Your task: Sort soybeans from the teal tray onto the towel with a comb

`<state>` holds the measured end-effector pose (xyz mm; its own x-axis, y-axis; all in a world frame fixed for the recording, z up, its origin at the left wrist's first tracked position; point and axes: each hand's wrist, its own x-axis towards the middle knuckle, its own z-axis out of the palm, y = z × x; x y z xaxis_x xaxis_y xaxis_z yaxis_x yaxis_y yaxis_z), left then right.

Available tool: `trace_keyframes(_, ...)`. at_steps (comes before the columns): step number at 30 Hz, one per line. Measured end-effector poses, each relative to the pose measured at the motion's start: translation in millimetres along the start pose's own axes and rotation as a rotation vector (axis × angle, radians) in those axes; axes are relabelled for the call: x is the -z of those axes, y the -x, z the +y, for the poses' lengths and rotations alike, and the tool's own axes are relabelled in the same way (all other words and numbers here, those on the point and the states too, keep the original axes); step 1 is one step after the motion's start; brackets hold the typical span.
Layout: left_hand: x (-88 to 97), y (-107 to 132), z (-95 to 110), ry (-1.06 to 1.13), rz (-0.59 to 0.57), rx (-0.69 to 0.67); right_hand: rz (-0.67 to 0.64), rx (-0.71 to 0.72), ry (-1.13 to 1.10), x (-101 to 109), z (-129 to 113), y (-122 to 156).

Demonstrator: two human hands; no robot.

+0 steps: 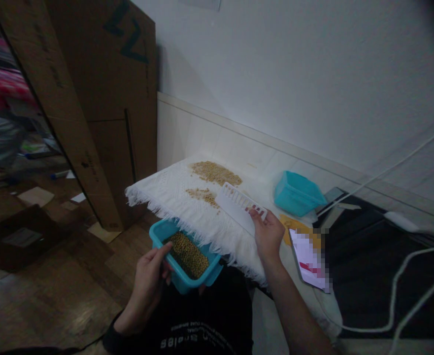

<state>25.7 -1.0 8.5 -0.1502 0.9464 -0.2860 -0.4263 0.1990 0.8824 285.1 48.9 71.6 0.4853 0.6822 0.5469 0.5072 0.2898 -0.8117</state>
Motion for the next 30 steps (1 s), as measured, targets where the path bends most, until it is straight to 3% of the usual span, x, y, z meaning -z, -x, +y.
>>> trace_keyframes(5,1.2,-2.3,-2.2,0.003,0.001,0.004,0.019,-0.003,-0.025,5.6,0.0,3.3)
trace_keyframes(12,0.1,-1.0,-0.5,0.007,-0.011,0.001,0.042,0.019,0.107,18.4,-5.4,11.5)
trace_keyframes(17,1.8,-1.1,-3.3,0.017,-0.011,-0.013,0.120,0.030,0.146,20.5,-12.2,20.0)
trace_keyframes(22,1.7,-2.1,-4.0,0.014,-0.016,-0.009,0.053,-0.033,0.051,16.8,-10.2,23.4)
trace_keyframes(30,2.0,-1.5,-2.8,0.011,-0.013,0.002,0.033,-0.041,0.079,12.7,-14.8,29.6)
